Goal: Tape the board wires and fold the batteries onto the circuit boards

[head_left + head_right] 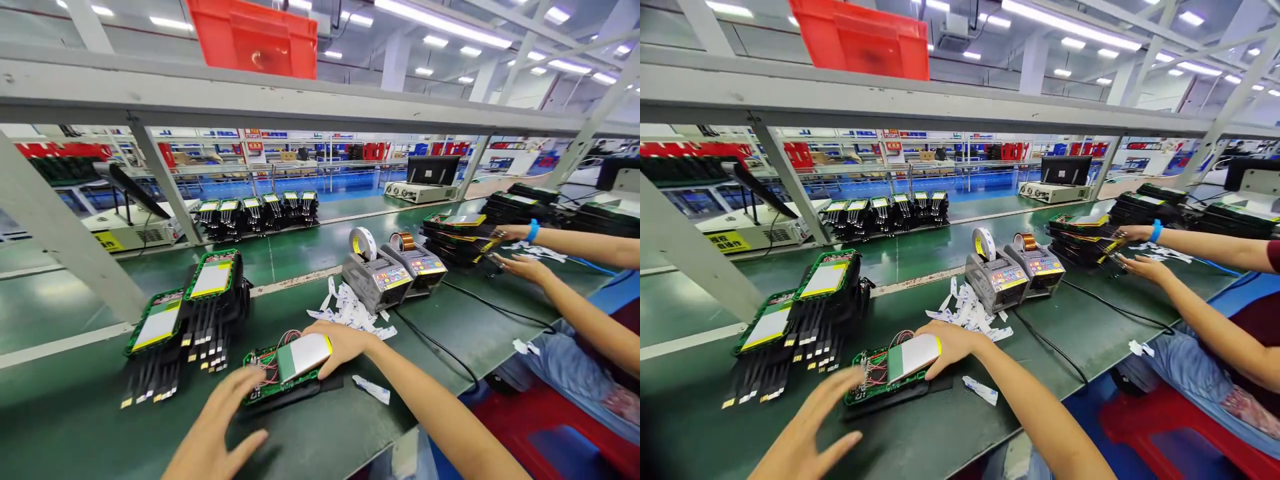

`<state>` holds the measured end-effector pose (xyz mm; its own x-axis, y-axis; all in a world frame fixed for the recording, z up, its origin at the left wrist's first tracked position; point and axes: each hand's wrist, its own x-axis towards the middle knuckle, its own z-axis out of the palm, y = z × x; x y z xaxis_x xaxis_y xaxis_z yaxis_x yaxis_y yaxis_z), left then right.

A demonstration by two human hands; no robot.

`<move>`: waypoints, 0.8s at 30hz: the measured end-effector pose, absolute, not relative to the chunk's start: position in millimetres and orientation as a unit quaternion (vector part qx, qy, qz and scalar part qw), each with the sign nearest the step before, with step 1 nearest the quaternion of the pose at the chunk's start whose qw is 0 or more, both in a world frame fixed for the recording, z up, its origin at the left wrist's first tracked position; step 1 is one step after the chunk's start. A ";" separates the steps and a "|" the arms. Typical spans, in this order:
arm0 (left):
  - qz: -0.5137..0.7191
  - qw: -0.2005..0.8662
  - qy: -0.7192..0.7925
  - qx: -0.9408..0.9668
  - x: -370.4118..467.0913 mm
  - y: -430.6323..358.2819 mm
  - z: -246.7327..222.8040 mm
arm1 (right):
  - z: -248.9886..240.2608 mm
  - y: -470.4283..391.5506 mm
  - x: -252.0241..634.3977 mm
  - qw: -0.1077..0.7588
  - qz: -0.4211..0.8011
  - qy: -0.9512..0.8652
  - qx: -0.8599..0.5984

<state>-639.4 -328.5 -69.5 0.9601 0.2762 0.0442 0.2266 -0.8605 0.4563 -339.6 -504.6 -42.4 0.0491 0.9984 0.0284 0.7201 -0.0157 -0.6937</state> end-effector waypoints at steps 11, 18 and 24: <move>0.102 0.165 0.163 0.967 -644.6 -330.4 -100.8 | -42.4 -547.9 -366.7 0.300 0.283 -0.651 -0.637; 0.197 0.150 0.130 0.960 -604.7 -374.0 -74.7 | -33.7 -572.9 -373.6 0.373 0.209 -0.565 -0.706; 0.215 0.231 0.112 0.942 -555.8 -399.3 -36.5 | -11.1 -561.1 -403.3 0.473 0.188 -0.556 -0.657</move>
